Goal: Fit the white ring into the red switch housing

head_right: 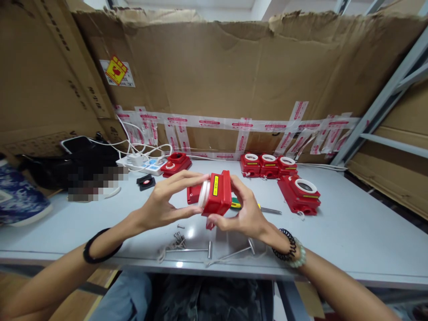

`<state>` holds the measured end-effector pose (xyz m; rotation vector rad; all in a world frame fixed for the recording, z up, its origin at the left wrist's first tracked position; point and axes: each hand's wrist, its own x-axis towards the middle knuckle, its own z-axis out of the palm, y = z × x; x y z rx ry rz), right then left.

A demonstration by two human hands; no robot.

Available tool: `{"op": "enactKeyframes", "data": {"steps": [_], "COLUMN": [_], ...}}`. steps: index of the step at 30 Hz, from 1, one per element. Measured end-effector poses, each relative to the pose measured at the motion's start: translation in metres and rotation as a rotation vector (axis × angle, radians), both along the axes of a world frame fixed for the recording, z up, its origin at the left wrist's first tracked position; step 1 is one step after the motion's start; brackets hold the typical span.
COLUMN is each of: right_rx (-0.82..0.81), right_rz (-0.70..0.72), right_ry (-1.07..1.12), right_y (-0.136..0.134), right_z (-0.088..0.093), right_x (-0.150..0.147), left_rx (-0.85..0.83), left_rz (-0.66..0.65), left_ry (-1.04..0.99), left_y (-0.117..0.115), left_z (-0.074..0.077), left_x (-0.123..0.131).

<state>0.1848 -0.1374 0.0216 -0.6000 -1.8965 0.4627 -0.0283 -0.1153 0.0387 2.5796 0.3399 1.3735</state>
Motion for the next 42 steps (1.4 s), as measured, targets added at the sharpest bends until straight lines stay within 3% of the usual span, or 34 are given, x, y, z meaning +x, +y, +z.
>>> {"op": "enactKeyframes", "data": {"steps": [6,11,17,23,42], "right_rx": [0.111,0.357,0.21,0.183,0.209], "right_rz": [-0.123,-0.229,-0.196,-0.204,-0.142], "right_ry": [-0.048,-0.034,-0.019,-0.022,-0.031], "right_y": [0.004,0.007,0.004,0.003,0.001], "right_z": [-0.007,-0.008,-0.009,-0.011,-0.009], "right_x": [0.004,0.009,0.004,0.001,-0.001], "left_rx": [-0.144,-0.357,-0.156,-0.062,-0.06], "left_rz": [0.016,0.058,0.059,0.061,0.046], "left_ry": [-0.072,-0.21,-0.165,-0.144,-0.111], "left_y": [-0.003,0.0,-0.003,-0.003,-0.005], "left_z": [-0.001,-0.004,-0.002,-0.002,0.0], "left_x": [0.003,0.002,0.004,0.004,0.004]}}
